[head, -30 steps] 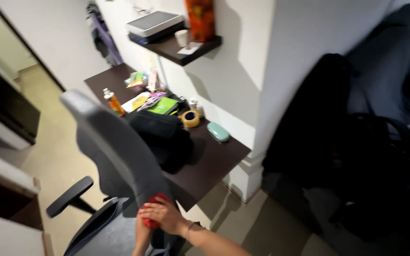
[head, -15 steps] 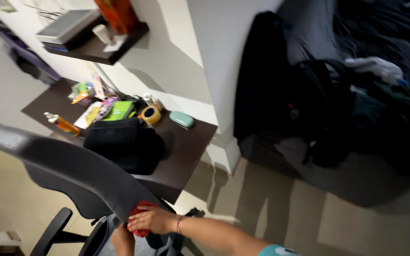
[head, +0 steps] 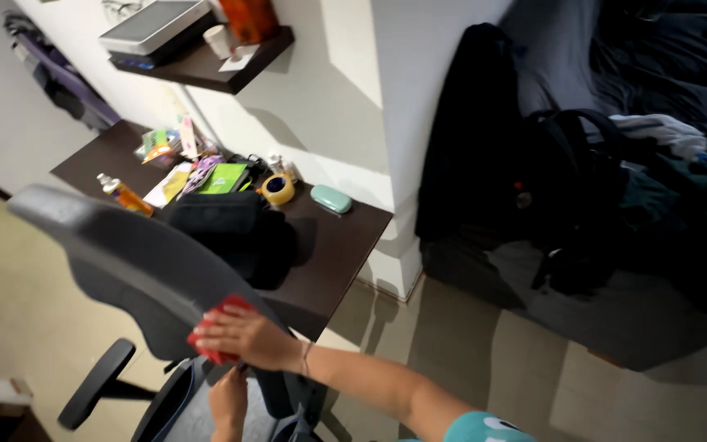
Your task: Wiping and cleaning a grey gaming chair using a red cloth.
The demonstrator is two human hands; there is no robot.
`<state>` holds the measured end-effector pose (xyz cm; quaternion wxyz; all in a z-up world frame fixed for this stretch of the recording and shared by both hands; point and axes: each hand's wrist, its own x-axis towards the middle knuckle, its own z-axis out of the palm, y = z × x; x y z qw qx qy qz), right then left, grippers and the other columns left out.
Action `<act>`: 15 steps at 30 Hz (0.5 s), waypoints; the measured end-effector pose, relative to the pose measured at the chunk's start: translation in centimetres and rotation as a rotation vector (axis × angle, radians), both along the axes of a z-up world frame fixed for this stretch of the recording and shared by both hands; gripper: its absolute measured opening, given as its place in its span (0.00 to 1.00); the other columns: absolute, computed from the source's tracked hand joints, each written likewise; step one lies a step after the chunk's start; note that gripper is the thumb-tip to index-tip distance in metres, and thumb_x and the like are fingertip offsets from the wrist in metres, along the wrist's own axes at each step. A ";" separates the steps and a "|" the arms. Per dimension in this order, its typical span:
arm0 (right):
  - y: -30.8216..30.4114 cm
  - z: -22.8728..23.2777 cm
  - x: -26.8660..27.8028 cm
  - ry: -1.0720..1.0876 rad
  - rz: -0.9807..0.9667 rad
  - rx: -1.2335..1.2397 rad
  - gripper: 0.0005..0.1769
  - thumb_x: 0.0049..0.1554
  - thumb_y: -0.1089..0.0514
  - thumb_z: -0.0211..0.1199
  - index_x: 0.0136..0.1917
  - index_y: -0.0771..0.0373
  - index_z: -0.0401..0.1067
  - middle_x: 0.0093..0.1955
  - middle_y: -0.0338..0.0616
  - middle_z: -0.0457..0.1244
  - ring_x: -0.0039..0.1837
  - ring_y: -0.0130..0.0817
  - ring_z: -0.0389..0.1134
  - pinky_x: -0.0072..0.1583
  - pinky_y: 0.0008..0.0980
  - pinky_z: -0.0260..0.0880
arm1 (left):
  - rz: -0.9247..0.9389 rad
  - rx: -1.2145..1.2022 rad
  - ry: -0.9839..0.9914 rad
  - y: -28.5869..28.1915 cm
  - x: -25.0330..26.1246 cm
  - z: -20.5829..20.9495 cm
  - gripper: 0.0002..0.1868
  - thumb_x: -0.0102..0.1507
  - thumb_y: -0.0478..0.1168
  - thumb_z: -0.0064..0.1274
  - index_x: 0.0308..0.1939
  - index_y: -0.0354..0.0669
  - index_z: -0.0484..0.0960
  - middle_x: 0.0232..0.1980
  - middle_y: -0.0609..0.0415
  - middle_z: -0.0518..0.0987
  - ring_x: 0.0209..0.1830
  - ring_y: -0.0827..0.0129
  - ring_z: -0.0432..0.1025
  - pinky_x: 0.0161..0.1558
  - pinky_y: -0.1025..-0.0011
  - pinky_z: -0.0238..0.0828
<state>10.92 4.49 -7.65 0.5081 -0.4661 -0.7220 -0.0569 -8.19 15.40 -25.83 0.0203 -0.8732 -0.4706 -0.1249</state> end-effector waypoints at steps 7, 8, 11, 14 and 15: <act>1.0 -6.0 -0.4 -0.335 -0.053 -0.017 0.24 0.63 0.61 0.59 0.73 0.54 0.69 0.78 0.30 0.59 0.81 0.30 0.58 0.84 0.39 0.52 | 0.020 0.026 -0.089 -1.3 -0.6 -0.1 0.06 0.61 0.46 0.55 0.35 0.53 0.84 0.31 0.55 0.85 0.29 0.54 0.78 0.34 0.59 0.71; 0.6 -6.7 -0.5 -0.280 -0.024 -0.037 0.25 0.64 0.61 0.60 0.74 0.53 0.68 0.77 0.32 0.61 0.80 0.30 0.59 0.85 0.40 0.52 | 0.038 0.030 -0.090 -1.2 -0.5 -0.5 0.06 0.60 0.44 0.56 0.30 0.50 0.83 0.29 0.52 0.84 0.29 0.54 0.78 0.35 0.60 0.72; -1.2 -5.7 -0.5 -0.305 -0.031 -0.029 0.22 0.64 0.57 0.58 0.72 0.53 0.71 0.75 0.29 0.63 0.78 0.27 0.61 0.83 0.37 0.54 | 0.015 0.033 -0.119 -1.2 -0.9 -0.8 0.06 0.60 0.41 0.55 0.29 0.47 0.81 0.29 0.52 0.83 0.27 0.56 0.77 0.33 0.62 0.71; -1.2 -7.5 -0.9 -0.305 0.014 -0.027 0.16 0.65 0.59 0.57 0.65 0.53 0.75 0.73 0.31 0.65 0.78 0.30 0.61 0.82 0.38 0.55 | 0.067 0.011 -0.150 -1.3 -0.9 -1.7 0.08 0.58 0.45 0.53 0.29 0.49 0.83 0.29 0.49 0.83 0.29 0.47 0.75 0.35 0.53 0.70; -1.5 -7.8 -1.1 -0.326 0.023 -0.004 0.16 0.65 0.59 0.57 0.65 0.53 0.75 0.73 0.31 0.65 0.78 0.30 0.61 0.82 0.38 0.55 | 0.079 0.033 -0.172 -0.4 -1.2 -3.5 0.08 0.58 0.45 0.53 0.29 0.49 0.83 0.29 0.49 0.83 0.29 0.47 0.75 0.35 0.53 0.70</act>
